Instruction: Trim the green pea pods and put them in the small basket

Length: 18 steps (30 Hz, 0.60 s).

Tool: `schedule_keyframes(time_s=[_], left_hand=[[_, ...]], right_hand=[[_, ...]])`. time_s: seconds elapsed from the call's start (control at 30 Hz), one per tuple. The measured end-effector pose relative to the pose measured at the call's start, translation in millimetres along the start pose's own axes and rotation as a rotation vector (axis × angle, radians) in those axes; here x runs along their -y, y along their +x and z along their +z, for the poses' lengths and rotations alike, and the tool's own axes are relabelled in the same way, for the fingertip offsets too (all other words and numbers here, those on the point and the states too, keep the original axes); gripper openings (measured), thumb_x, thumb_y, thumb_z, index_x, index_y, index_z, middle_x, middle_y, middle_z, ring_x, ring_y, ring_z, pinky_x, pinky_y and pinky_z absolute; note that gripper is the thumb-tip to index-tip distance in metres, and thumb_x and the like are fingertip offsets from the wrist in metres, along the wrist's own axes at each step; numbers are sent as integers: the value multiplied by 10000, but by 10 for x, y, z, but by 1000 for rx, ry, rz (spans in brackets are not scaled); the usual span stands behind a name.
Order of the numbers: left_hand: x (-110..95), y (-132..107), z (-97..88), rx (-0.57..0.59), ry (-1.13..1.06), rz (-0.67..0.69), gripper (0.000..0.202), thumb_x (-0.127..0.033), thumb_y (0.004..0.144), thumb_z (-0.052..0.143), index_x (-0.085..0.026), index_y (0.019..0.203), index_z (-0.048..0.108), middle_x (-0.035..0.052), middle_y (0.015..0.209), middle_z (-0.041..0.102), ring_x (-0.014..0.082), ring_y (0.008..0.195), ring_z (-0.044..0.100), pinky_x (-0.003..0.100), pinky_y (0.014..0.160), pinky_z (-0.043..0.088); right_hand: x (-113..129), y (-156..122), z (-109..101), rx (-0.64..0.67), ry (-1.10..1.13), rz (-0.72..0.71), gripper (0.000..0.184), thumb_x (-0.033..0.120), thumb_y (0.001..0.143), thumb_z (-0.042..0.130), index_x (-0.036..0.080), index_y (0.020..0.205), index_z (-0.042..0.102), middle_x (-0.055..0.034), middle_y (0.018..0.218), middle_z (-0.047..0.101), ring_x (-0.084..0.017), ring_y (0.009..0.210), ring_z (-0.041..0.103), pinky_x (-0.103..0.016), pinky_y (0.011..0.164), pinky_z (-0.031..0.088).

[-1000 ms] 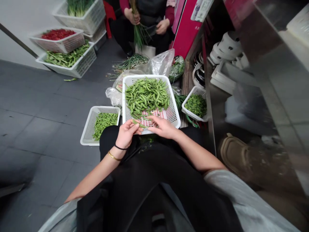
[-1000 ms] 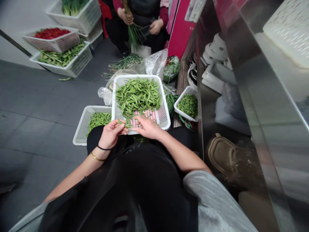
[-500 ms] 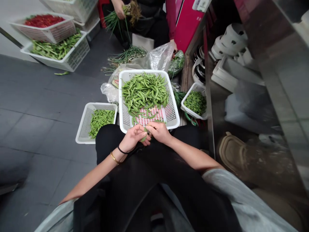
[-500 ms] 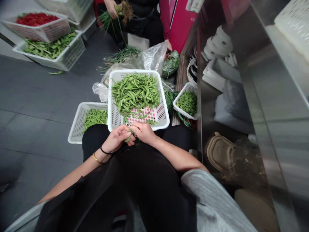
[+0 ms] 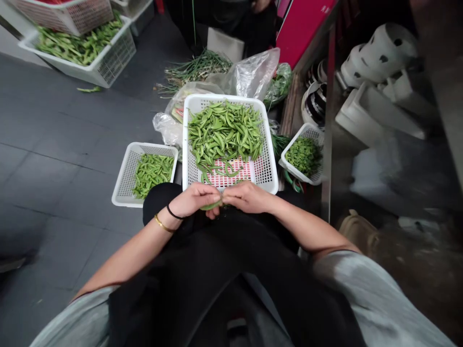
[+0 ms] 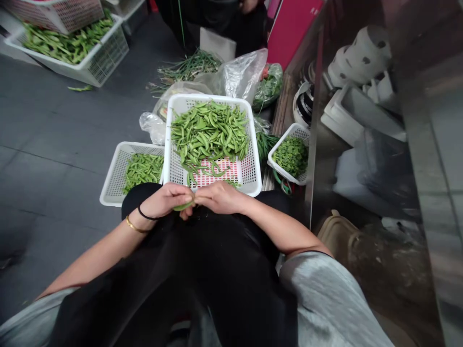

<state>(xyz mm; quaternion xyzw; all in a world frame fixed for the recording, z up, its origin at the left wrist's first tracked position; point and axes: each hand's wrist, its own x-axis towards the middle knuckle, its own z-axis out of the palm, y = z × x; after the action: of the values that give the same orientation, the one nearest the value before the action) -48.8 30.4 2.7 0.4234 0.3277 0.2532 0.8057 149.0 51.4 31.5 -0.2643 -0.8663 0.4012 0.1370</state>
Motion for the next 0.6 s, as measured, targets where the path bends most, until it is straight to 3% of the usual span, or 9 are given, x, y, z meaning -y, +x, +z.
schedule_keyframes(time_s=[0.1,0.2,0.3,0.4,0.5,0.57,0.6], left_hand=[[72,124,126,-302,-165,202,312,-417,745,689,-115,709,619,37,566,651,119,421,585,209,419,477],[148,221,154,-521,-213,285,290,-394,741,697,-120,713,605,33,581,654,117,438,589,218,440,491],[124,219,-37,-691,-283,390,272,-381,740,696,-129,750,596,39,624,673,126,478,612,234,477,515],[40,121,-314,-773,-348,469,256,-371,743,680,-136,767,582,59,686,698,151,559,652,267,538,544],[-11,11,-456,-686,-385,430,229,-344,730,665,-132,746,580,89,728,709,185,608,671,307,560,556],[-16,-38,-442,-554,-421,375,237,-356,714,653,-130,739,589,92,711,698,190,582,656,322,538,549],[-13,-56,-414,-495,-445,350,247,-369,708,649,-131,737,592,74,664,676,174,534,630,310,504,533]], right_hand=[[-45,68,135,-352,-227,94,330,274,953,395,158,705,579,-9,635,575,-94,600,516,-199,605,362],[-123,65,233,-441,-454,149,351,258,950,381,156,682,583,-33,636,597,-113,611,529,-222,615,363],[-268,-21,113,-270,-522,240,342,281,959,372,158,814,656,-52,759,676,-127,699,592,-224,652,382],[-500,-50,-142,147,-542,459,244,319,906,487,198,918,698,-52,879,715,-158,773,631,-233,645,393],[-726,157,-221,515,-553,641,291,403,745,678,197,946,713,-80,909,720,-211,797,643,-250,611,401],[-813,425,-106,544,-512,637,417,483,725,675,159,987,704,-114,926,716,-231,801,645,-266,616,415],[-833,573,-18,497,-503,626,432,497,755,640,131,975,705,-137,927,713,-236,796,645,-276,628,422]])
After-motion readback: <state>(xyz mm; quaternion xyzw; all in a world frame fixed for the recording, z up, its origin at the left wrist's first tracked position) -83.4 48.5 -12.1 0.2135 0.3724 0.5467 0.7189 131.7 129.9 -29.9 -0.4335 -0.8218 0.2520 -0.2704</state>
